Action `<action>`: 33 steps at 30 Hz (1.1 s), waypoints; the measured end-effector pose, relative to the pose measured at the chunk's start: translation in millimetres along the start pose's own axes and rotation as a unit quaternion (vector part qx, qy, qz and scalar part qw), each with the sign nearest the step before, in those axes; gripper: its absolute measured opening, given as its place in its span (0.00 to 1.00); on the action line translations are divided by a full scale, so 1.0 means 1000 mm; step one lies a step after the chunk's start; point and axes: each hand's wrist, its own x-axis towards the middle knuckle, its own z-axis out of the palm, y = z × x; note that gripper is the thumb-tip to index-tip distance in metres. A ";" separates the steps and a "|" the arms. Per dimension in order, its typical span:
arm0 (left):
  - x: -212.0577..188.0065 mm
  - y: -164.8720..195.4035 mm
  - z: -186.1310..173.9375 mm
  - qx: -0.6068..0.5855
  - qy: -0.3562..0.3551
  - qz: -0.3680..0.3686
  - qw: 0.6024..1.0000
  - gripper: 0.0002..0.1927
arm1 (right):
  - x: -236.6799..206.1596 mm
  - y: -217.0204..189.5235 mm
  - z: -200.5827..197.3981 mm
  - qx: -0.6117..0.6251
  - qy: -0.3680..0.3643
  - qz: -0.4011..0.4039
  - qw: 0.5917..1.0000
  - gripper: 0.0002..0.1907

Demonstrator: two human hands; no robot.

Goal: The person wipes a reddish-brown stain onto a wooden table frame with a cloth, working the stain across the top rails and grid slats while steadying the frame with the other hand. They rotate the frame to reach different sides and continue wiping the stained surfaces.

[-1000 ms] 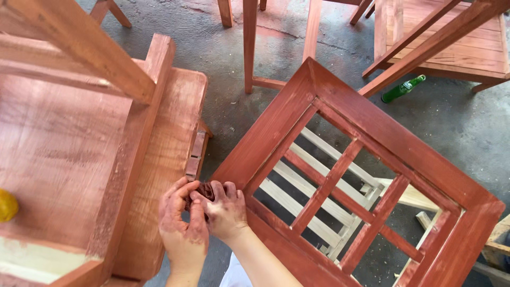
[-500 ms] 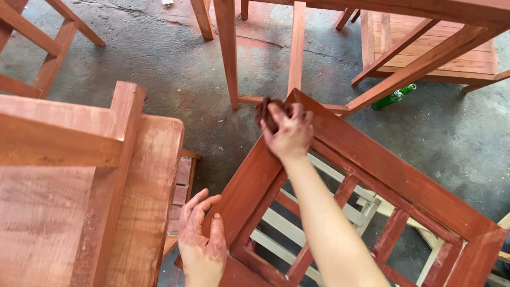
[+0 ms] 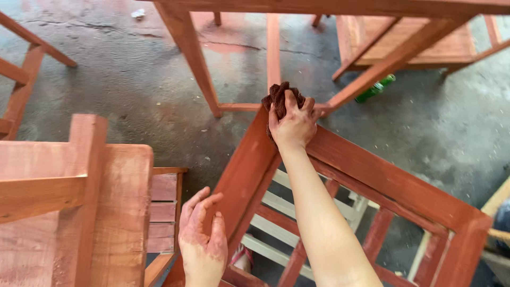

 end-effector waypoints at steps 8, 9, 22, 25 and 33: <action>-0.035 0.053 0.054 -0.048 -0.054 0.044 0.996 0.15 | -0.068 0.190 -0.068 -0.042 0.041 0.124 0.991 0.24; -0.044 0.059 0.064 -0.069 -0.067 0.028 0.995 0.15 | -0.079 0.220 -0.078 -0.053 0.053 0.131 0.989 0.24; -0.185 0.043 0.184 0.010 -0.126 0.111 0.986 0.16 | -0.167 0.477 -0.185 -0.149 0.103 0.261 0.948 0.24; -0.201 0.032 0.182 0.039 -0.140 0.104 0.984 0.18 | -0.172 0.495 -0.193 -0.138 0.083 0.363 0.918 0.23; -0.243 0.016 0.154 0.000 -0.133 0.084 0.988 0.19 | -0.289 0.521 -0.265 0.467 0.218 0.411 0.752 0.18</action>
